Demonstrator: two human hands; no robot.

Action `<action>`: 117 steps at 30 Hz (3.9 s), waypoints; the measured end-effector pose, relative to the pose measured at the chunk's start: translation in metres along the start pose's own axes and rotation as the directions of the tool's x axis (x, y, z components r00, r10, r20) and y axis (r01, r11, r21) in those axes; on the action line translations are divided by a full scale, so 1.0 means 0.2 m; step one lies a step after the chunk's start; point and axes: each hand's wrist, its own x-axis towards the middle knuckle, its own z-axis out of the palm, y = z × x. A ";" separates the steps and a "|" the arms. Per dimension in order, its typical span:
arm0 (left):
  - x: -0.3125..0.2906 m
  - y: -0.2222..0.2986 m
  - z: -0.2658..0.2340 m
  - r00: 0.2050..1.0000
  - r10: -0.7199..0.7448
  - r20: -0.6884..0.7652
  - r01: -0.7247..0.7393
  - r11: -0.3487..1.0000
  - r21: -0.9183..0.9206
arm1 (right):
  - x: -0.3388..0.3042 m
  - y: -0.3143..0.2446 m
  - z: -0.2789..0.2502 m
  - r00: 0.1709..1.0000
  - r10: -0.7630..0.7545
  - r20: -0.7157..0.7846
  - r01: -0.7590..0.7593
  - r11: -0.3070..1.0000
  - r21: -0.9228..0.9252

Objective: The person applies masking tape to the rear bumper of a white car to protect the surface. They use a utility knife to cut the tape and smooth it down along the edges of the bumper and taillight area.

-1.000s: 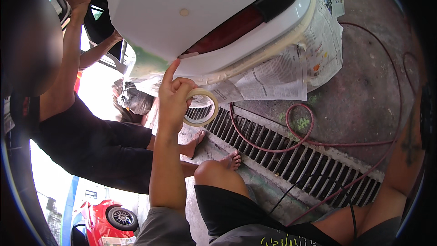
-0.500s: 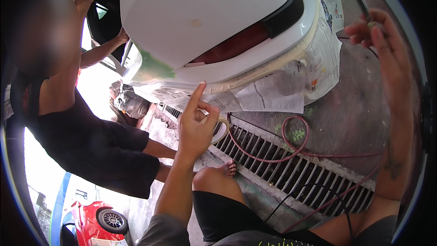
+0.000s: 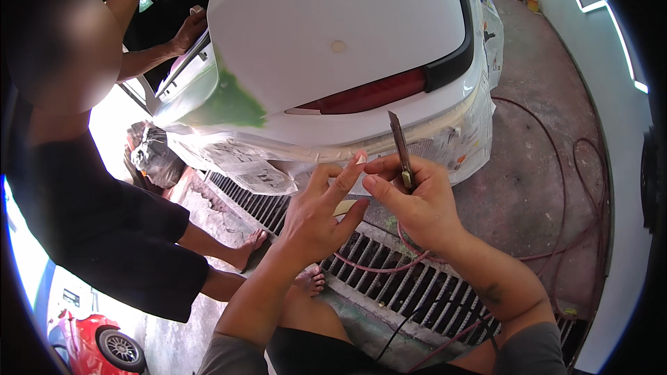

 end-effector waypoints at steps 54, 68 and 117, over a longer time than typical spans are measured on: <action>-0.23 -0.21 0.08 0.988 -0.125 -0.090 0.152 0.895 0.419 | 0.08 0.20 0.45 0.944 0.040 -0.329 -0.031 0.999 0.031; -0.23 -0.21 0.08 0.991 -0.129 -0.038 0.133 0.900 0.415 | 0.07 0.24 0.43 0.949 0.042 -0.314 -0.031 0.999 0.042; -0.22 -0.34 -0.10 0.858 -0.507 -0.083 0.363 0.713 -0.600 | 0.12 0.22 0.45 0.994 0.108 -0.025 -0.110 0.960 -0.256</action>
